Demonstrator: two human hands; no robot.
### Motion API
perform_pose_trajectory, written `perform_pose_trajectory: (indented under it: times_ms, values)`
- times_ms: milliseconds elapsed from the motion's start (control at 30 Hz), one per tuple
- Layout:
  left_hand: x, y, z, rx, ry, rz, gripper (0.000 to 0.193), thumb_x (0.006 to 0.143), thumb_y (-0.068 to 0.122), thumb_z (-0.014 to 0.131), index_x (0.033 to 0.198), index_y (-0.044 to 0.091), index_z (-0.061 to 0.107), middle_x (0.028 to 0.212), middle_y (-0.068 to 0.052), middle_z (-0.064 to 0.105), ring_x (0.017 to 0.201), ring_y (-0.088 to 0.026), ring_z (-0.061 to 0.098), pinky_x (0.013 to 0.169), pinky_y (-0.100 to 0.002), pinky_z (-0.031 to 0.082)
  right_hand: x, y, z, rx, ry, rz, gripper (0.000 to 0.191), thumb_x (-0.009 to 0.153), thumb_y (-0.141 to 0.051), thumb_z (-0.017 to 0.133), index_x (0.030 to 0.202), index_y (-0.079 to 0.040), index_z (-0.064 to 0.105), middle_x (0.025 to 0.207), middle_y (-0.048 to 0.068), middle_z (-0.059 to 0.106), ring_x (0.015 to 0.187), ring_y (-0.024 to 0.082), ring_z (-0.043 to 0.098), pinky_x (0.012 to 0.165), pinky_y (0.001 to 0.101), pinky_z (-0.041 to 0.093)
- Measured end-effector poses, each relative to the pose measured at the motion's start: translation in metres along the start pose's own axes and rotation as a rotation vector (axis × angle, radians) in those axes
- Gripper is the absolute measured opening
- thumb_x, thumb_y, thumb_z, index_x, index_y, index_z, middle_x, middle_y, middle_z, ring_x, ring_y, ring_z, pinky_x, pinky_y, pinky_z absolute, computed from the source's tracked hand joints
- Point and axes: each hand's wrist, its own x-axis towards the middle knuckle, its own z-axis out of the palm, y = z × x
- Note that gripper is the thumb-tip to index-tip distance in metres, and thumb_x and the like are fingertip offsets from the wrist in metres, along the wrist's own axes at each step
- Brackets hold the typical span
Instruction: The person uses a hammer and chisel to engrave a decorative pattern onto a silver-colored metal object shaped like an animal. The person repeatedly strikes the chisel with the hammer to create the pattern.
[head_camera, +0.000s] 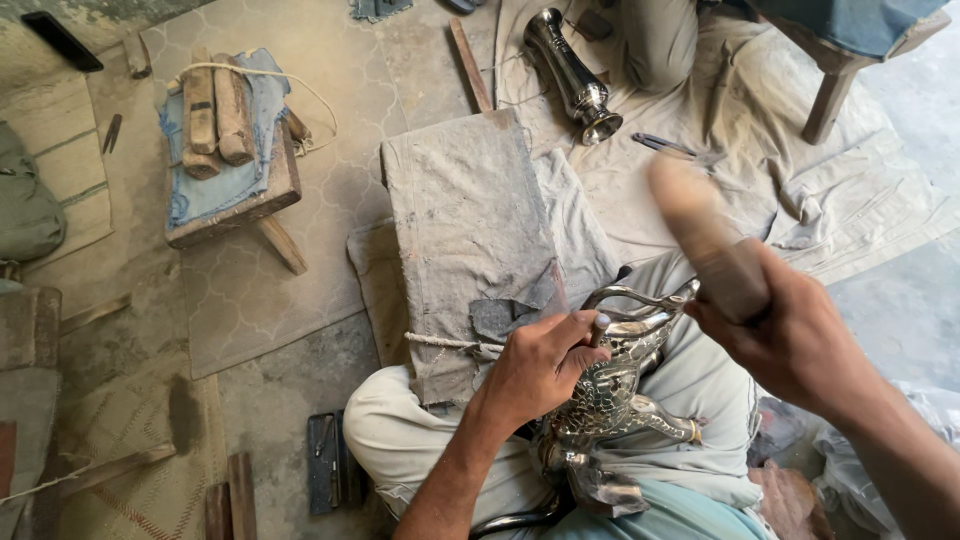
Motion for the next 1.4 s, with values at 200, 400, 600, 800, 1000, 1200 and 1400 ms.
perform_pose_trajectory:
  times_ms: [200,400,600,800,1000,1200,1400]
  values:
    - [0.004,0.002,-0.003,-0.002,-0.009,0.021,0.036,0.099,0.026,0.071,0.128,0.011,0.055,0.088,-0.009,0.069,0.074,-0.023,0.071,0.061,-0.038,0.058,-0.003,0.001,0.006,0.062,0.068,-0.114,0.034,0.084,-0.026,0.080,0.104,-0.009,0.058,0.079,0.009,0.068,0.069,0.023,0.066,0.064,0.0414,0.051]
    - [0.004,0.001,-0.003,0.033,-0.069,0.022,0.042,0.099,0.027,0.070,0.135,0.014,0.052,0.085,-0.008,0.067,0.070,-0.021,0.069,0.056,-0.035,0.058,-0.006,0.004,0.010,0.128,0.153,-0.248,0.033,0.081,-0.020,0.073,0.107,-0.007,0.057,0.087,0.009,0.068,0.075,0.021,0.067,0.065,0.0402,0.051]
    - [0.004,-0.006,0.000,0.012,-0.057,0.056,0.045,0.100,0.024,0.070,0.138,0.014,0.050,0.088,-0.008,0.068,0.070,-0.019,0.068,0.056,-0.030,0.060,-0.010,0.003,0.008,0.101,0.188,-0.254,0.034,0.081,-0.018,0.071,0.109,-0.006,0.058,0.089,0.009,0.069,0.076,0.020,0.068,0.066,0.0404,0.052]
    - [0.003,-0.013,0.003,-0.007,-0.080,0.053,0.045,0.097,0.017,0.073,0.137,0.015,0.052,0.090,-0.008,0.071,0.072,-0.019,0.071,0.061,-0.029,0.064,-0.012,0.000,0.006,0.004,0.171,-0.241,0.035,0.083,-0.019,0.073,0.113,-0.006,0.059,0.088,0.010,0.068,0.076,0.022,0.066,0.067,0.0406,0.051]
    - [0.003,-0.013,0.001,-0.010,-0.044,0.082,0.035,0.096,0.013,0.074,0.126,0.011,0.057,0.096,-0.008,0.073,0.082,-0.020,0.075,0.067,-0.031,0.064,-0.010,0.000,0.008,-0.066,0.074,-0.110,0.032,0.086,-0.018,0.074,0.113,-0.010,0.058,0.087,0.007,0.071,0.076,0.021,0.065,0.064,0.0416,0.055]
    - [0.005,-0.012,-0.002,0.019,-0.073,0.042,0.034,0.097,0.016,0.077,0.122,0.008,0.056,0.091,-0.009,0.071,0.077,-0.021,0.074,0.064,-0.035,0.061,-0.010,-0.003,0.002,-0.283,0.075,-0.120,0.025,0.088,-0.017,0.070,0.110,-0.013,0.059,0.085,0.005,0.070,0.072,0.020,0.064,0.066,0.0391,0.054]
    - [0.007,-0.017,0.001,-0.003,-0.062,0.057,0.043,0.098,0.019,0.071,0.136,0.013,0.051,0.089,-0.009,0.069,0.074,-0.021,0.072,0.060,-0.033,0.061,-0.011,-0.003,-0.001,-0.514,0.097,-0.115,0.012,0.088,-0.011,0.067,0.098,-0.012,0.060,0.082,0.007,0.066,0.071,0.025,0.062,0.067,0.0456,0.051]
